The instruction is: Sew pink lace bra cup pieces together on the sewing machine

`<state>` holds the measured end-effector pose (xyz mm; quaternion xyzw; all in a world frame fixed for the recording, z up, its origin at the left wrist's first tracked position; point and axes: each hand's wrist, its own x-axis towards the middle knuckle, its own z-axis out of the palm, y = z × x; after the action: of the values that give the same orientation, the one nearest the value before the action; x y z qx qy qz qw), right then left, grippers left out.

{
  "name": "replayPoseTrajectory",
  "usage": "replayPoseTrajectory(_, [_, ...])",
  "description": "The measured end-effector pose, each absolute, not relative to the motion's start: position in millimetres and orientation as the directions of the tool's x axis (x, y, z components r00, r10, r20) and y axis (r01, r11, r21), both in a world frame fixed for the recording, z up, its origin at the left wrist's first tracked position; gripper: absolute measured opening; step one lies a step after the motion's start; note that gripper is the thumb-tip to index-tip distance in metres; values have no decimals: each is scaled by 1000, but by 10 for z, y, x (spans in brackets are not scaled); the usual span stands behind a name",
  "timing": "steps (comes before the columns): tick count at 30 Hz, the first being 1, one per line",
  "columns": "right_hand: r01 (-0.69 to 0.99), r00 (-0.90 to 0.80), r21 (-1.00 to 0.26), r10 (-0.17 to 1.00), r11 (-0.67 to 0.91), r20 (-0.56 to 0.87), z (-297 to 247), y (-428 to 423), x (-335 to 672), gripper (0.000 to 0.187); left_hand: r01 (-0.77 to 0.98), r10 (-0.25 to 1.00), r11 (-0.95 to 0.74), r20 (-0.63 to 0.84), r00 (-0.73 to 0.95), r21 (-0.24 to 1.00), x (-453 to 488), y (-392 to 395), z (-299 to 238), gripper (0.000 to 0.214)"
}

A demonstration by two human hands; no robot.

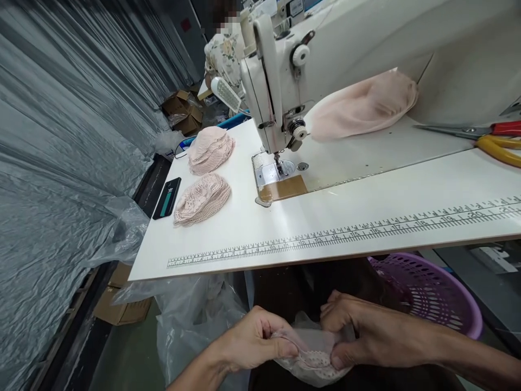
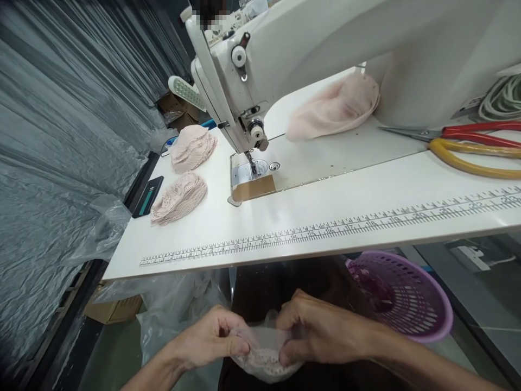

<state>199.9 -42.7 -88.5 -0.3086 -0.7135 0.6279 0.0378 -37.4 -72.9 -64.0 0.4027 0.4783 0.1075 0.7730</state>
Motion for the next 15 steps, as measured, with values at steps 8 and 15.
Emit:
replayPoseTrajectory(8, [387,-861,-916,395,103,-319,-812,-357,1963,13,431,493,585,-724,483,687,-259,-674,-642,34])
replayPoseTrajectory(15, [463,-841,-882,358,89,-405,-744,-337,2110,13,342,439,670,-723,534,659,-322,-671,-707,31])
